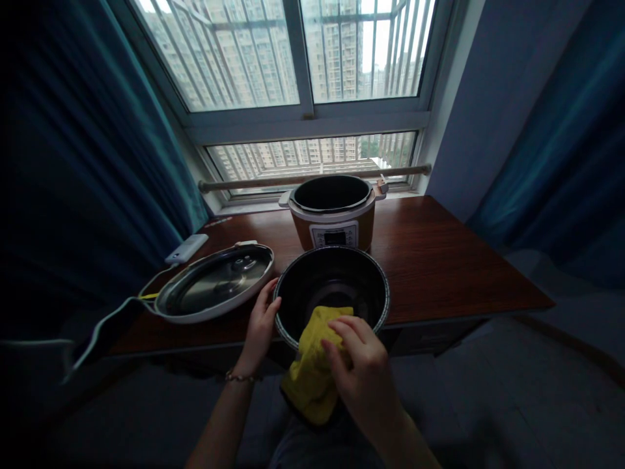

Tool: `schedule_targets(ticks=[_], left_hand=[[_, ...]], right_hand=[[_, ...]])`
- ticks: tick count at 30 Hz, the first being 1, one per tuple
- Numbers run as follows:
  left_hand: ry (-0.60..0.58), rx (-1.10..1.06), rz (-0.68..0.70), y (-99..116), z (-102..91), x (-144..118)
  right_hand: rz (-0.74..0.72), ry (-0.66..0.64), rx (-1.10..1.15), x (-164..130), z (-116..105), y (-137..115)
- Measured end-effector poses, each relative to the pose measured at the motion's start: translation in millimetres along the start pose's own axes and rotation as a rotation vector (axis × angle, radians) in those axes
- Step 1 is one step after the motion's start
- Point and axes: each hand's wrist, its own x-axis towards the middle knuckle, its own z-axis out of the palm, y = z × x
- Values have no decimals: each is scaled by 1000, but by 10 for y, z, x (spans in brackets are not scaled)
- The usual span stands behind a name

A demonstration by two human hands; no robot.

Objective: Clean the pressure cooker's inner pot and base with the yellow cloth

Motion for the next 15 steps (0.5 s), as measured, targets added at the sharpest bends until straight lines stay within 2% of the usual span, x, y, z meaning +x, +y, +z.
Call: schedule_targets(ticks=[3, 5, 7, 8, 11, 13, 15], left_hand=[[79, 137, 51, 165, -49, -48], [190, 299, 182, 384, -76, -161], [218, 417, 352, 630, -61, -348], [159, 446, 443, 735, -28, -459], [-163, 496, 643, 897, 169, -777], [-236, 549, 670, 879, 327, -912], [-217, 599, 658, 817, 435, -959]], right_hand=[[-55, 17, -94, 33, -27, 190], [-94, -40, -124, 46, 2, 258], [-111, -74, -138, 53, 37, 275], [-115, -76, -141, 54, 51, 273], [-116, -51, -128, 52, 70, 273], [-109, 20, -113, 45, 68, 311], [-56, 173, -137, 37, 66, 390]])
